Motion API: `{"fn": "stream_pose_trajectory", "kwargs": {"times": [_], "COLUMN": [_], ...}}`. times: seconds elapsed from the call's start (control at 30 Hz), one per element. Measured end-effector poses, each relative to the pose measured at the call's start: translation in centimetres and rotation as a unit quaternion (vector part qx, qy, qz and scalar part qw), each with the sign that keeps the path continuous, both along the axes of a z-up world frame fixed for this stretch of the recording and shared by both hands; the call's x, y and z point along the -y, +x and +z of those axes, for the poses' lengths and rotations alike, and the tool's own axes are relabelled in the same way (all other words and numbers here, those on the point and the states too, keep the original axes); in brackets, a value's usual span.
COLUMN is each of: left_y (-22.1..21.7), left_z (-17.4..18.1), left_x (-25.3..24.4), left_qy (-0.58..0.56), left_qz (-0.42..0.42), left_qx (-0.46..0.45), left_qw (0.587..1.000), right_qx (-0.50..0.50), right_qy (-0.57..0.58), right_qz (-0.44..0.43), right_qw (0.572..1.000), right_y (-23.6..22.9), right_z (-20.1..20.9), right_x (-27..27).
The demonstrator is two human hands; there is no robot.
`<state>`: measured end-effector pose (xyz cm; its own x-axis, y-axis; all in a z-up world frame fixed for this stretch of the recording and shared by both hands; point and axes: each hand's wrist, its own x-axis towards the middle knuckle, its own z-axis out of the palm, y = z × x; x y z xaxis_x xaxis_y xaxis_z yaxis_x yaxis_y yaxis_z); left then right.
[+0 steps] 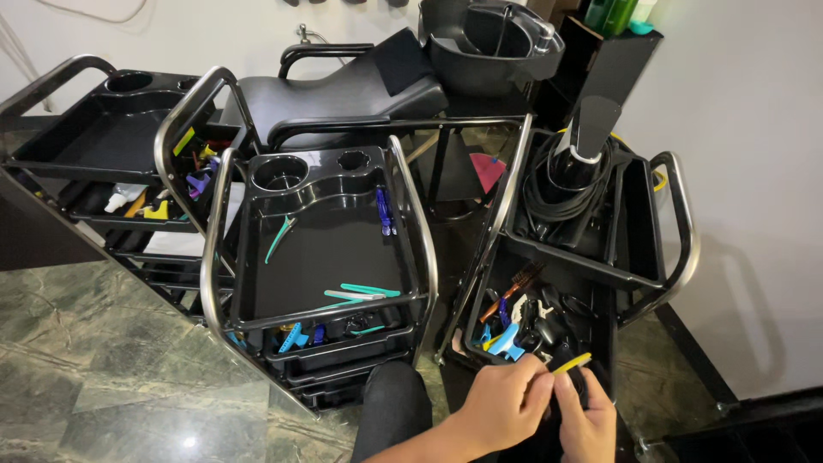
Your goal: The person picks up several hair clips of various colors from a tray and organized them by attaching them to a black cloth, then uses the cloth to wipe the top surface of the black plastic tray.
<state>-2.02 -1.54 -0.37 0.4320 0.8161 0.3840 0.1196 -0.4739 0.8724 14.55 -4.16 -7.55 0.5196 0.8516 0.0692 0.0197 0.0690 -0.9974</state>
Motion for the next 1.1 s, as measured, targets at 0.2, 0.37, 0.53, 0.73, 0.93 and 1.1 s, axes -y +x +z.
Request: {"fn": "stream_pose_trajectory", "kwargs": {"times": [0.2, 0.37, 0.53, 0.73, 0.93, 1.1], "left_y": [0.1, 0.0, -1.3, 0.8, -0.1, -0.5], "left_z": [-0.2, -0.6, 1.2, -3.7, -0.8, -1.3], "left_x": [0.8, 0.6, 0.6, 0.3, 0.1, -0.1], "left_qy": [-0.041, 0.018, -0.158, -0.323, -0.085, -0.113], "left_qz": [-0.038, -0.015, -0.13, -0.149, -0.051, -0.006], "left_qx": [-0.107, -0.125, -0.119, 0.073, -0.064, -0.09], "left_qw": [0.993, 0.992, 0.971, 0.932, 0.993, 0.99], "right_qx": [0.004, 0.03, -0.018, -0.011, 0.132, 0.102], "right_qy": [-0.037, -0.027, 0.053, 0.062, 0.003, 0.145], "right_qz": [0.024, 0.045, 0.001, -0.015, -0.095, -0.081], "right_qw": [0.999, 0.998, 0.998, 0.998, 0.987, 0.981], "right_y": [0.8, 0.5, -0.3, 0.0, 0.3, -1.1], "right_z": [1.5, 2.1, 2.9, 3.7, 4.0, 6.4], "right_x": [0.0, 0.6, 0.3, 0.1, 0.1, 0.0]}}
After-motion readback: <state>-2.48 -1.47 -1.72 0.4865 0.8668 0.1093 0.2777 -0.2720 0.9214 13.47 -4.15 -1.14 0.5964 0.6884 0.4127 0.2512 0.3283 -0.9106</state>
